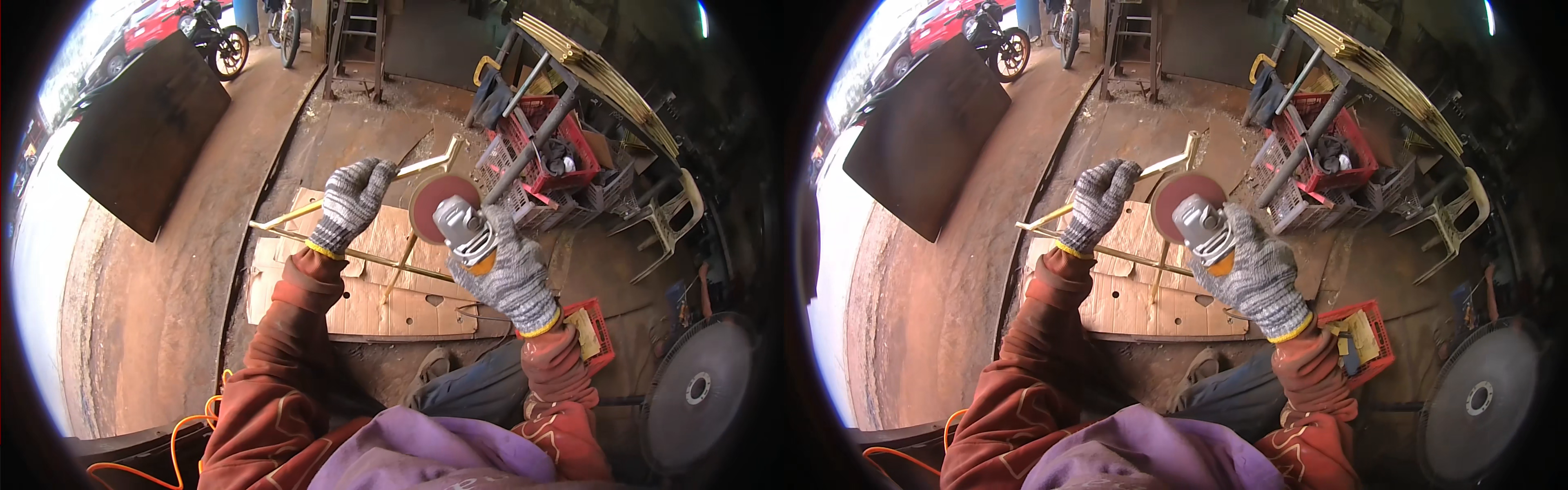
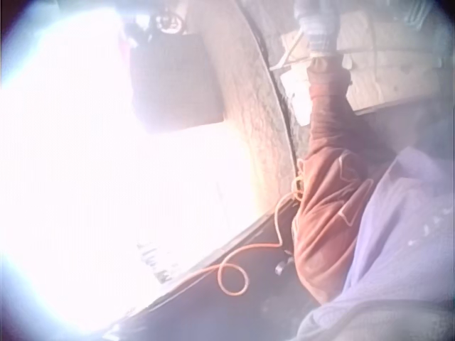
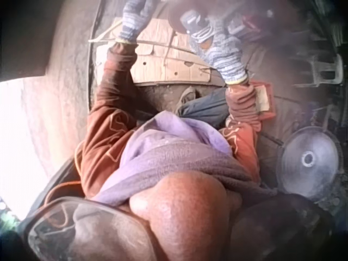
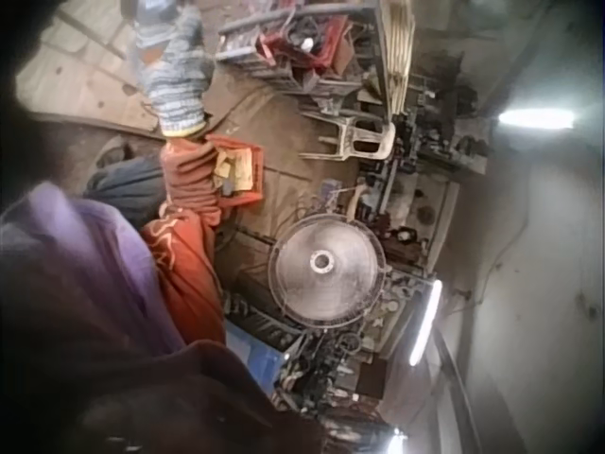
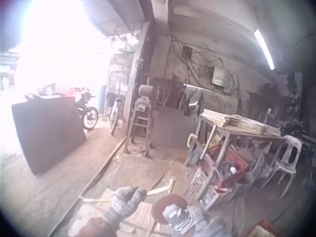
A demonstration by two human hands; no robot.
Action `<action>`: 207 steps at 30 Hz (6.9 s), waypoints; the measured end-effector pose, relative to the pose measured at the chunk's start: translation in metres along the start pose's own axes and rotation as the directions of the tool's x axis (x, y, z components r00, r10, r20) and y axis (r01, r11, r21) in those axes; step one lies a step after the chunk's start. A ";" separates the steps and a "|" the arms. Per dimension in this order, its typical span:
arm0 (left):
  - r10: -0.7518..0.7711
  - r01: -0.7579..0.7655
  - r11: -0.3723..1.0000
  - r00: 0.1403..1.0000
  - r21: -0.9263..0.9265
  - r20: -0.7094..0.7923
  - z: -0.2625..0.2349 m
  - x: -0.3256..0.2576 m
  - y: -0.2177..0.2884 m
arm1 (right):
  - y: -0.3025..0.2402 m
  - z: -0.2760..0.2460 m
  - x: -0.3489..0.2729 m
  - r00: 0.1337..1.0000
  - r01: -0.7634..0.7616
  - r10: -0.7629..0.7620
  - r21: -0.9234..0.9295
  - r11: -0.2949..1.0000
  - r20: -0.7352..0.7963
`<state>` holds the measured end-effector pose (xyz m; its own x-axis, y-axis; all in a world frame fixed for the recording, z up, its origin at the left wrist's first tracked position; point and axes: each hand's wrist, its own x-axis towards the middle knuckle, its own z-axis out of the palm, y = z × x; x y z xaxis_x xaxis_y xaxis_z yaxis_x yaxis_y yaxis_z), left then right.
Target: The person uses a handheld angle grinder to smooth and shape the ends of thin brass rods while holding them against a piece of cardboard on the floor.
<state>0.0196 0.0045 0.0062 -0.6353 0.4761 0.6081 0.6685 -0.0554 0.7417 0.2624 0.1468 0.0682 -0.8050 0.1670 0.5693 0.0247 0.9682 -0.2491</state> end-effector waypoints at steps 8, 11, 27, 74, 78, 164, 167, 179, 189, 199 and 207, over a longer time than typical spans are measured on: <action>0.007 -0.007 1.000 1.000 0.011 0.008 0.001 0.002 0.001 | -0.006 -0.015 0.016 0.993 0.047 -0.053 -0.051 0.998 -0.110; -0.039 0.039 0.998 0.999 -0.053 0.001 0.002 0.000 -0.001 | -0.004 -0.011 0.003 1.000 0.005 -0.005 -0.081 0.997 -0.011; 0.020 -0.020 1.000 1.000 -0.002 -0.001 0.004 0.003 0.000 | -0.014 -0.023 0.021 0.998 -0.058 0.058 -0.112 0.992 -0.009; 0.095 -0.083 0.990 0.991 0.118 -0.093 0.028 0.022 -0.071 | 0.148 0.019 -0.180 0.240 0.093 0.834 0.843 -0.529 0.497; 0.158 -0.146 0.975 0.985 0.169 -0.064 0.033 0.024 -0.069 | 0.154 0.015 -0.191 0.207 0.101 0.850 0.854 -0.511 0.484; -0.212 0.209 0.945 0.977 -0.253 0.015 0.065 0.032 -0.026 | -0.056 -0.028 0.008 0.998 0.054 -0.048 -0.271 0.961 0.029; -0.202 0.198 0.950 0.979 -0.241 0.008 0.067 0.033 -0.027 | -0.059 -0.031 0.008 0.997 0.034 -0.011 -0.307 0.951 0.076; -0.194 0.188 0.946 0.981 -0.266 0.004 0.068 0.032 -0.030 | -0.058 -0.030 0.008 1.000 -0.002 0.006 -0.237 0.972 0.018; -0.203 0.197 0.963 0.979 -0.186 -0.015 0.060 0.023 -0.036 | -0.063 -0.022 -0.001 1.000 0.009 -0.013 -0.241 0.970 -0.011; -0.218 0.213 0.954 0.976 -0.210 -0.001 0.053 0.020 -0.034 | -0.058 -0.026 -0.008 1.000 0.001 -0.003 -0.258 0.966 -0.008; -0.238 0.230 0.943 0.971 -0.242 -0.003 0.044 0.016 -0.028 | -0.066 -0.023 -0.006 0.999 -0.012 0.005 -0.200 0.980 -0.036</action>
<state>0.0075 0.0520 -0.0173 -0.7772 0.4729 0.4151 0.3902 -0.1553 0.9075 0.2792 0.0859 0.0991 -0.7831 0.1784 0.5957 0.1526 0.9838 -0.0941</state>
